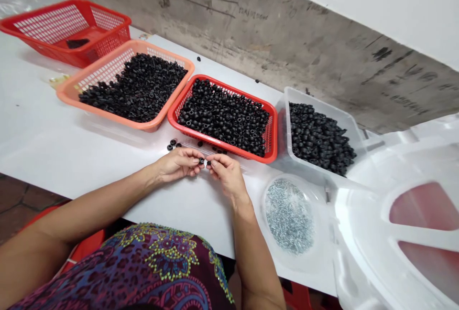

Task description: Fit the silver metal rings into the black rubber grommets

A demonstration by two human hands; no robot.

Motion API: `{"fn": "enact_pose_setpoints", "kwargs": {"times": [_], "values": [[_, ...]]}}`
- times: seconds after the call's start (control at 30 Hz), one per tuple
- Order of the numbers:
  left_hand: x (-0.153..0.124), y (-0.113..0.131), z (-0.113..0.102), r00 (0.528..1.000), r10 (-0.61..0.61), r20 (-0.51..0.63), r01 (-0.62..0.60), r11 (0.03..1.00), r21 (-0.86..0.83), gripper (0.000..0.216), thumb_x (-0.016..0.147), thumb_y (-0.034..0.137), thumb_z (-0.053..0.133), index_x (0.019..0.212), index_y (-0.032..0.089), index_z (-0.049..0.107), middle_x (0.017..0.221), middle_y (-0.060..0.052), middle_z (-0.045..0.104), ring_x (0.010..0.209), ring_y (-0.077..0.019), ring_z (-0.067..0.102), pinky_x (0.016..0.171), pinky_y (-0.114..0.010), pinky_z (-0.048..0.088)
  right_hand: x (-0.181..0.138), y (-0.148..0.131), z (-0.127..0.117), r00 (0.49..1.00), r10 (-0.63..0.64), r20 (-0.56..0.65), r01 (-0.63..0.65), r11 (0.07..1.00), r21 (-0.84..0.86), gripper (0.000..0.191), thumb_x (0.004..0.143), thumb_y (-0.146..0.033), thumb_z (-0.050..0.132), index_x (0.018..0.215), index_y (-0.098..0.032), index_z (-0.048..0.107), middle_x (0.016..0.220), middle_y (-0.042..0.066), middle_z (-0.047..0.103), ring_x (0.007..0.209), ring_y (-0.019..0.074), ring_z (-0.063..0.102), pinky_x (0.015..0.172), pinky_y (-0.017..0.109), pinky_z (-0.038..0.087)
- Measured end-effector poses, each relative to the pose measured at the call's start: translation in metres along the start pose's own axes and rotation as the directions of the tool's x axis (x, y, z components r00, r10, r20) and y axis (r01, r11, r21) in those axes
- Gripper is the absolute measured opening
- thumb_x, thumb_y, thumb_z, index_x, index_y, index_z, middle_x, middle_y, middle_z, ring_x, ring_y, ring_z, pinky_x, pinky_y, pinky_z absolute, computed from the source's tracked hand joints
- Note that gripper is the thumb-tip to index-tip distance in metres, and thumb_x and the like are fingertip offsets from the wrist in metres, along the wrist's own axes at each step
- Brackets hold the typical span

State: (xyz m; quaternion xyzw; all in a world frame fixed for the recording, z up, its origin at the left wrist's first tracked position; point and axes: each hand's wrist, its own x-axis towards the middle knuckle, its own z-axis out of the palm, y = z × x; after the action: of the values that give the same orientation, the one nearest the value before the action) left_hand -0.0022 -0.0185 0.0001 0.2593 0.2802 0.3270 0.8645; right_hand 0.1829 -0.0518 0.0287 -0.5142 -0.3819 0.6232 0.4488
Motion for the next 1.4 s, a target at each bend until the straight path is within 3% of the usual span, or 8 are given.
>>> {"fn": "enact_pose_setpoints", "kwargs": {"times": [0.27, 0.63, 0.87, 1.13, 1.4], "values": [[-0.001, 0.001, 0.001, 1.0, 0.017, -0.004, -0.017, 1.0, 0.015, 0.023, 0.068, 0.01, 0.078, 0.09, 0.009, 0.069, 0.075, -0.007, 0.072, 0.059, -0.0116, 0.065, 0.057, -0.023, 0.049, -0.002, -0.001, 0.003, 0.999, -0.02, 0.047, 0.019, 0.999, 0.032, 0.037, 0.06, -0.039, 0.089, 0.086, -0.02, 0.073, 0.073, 0.002, 0.07, 0.06, 0.0129, 0.058, 0.05, 0.024, 0.042], [-0.001, 0.003, 0.001, 1.0, -0.008, -0.015, 0.008, 1.0, 0.023, 0.024, 0.069, 0.009, 0.077, 0.091, 0.008, 0.068, 0.077, -0.01, 0.073, 0.059, -0.0119, 0.066, 0.057, -0.022, 0.048, 0.002, -0.005, -0.007, 1.0, 0.015, 0.019, -0.016, 1.0, 0.026, 0.019, 0.068, -0.026, 0.073, 0.085, -0.018, 0.071, 0.07, 0.001, 0.067, 0.057, 0.0104, 0.056, 0.048, 0.022, 0.041], [-0.003, 0.005, 0.003, 1.0, 0.0, -0.018, 0.001, 1.0, 0.016, 0.023, 0.068, 0.007, 0.077, 0.089, 0.008, 0.068, 0.076, -0.009, 0.072, 0.06, -0.0121, 0.066, 0.056, -0.022, 0.047, 0.0, -0.006, -0.004, 0.998, 0.047, 0.052, -0.05, 0.997, 0.053, 0.031, 0.066, -0.034, 0.082, 0.087, -0.019, 0.065, 0.072, 0.003, 0.072, 0.057, 0.0124, 0.063, 0.048, 0.022, 0.046], [-0.002, 0.003, 0.002, 1.0, 0.009, -0.01, -0.008, 0.999, 0.048, 0.022, 0.07, 0.009, 0.078, 0.089, 0.008, 0.068, 0.077, -0.009, 0.072, 0.059, -0.0121, 0.066, 0.057, -0.023, 0.047, 0.0, -0.003, -0.001, 1.0, -0.022, -0.014, 0.021, 0.998, -0.052, 0.022, 0.063, -0.032, 0.081, 0.078, -0.019, 0.069, 0.063, -0.002, 0.064, 0.053, 0.0104, 0.054, 0.048, 0.023, 0.042], [-0.003, 0.003, 0.004, 1.0, 0.008, -0.019, -0.007, 0.998, 0.058, 0.023, 0.069, 0.01, 0.079, 0.089, 0.008, 0.069, 0.076, -0.008, 0.073, 0.058, -0.0114, 0.065, 0.055, -0.022, 0.047, 0.0, -0.003, -0.002, 1.0, -0.013, 0.014, 0.013, 1.0, 0.0, 0.029, 0.062, -0.037, 0.085, 0.083, -0.02, 0.074, 0.068, 0.0, 0.068, 0.058, 0.0124, 0.058, 0.051, 0.025, 0.044]]}}
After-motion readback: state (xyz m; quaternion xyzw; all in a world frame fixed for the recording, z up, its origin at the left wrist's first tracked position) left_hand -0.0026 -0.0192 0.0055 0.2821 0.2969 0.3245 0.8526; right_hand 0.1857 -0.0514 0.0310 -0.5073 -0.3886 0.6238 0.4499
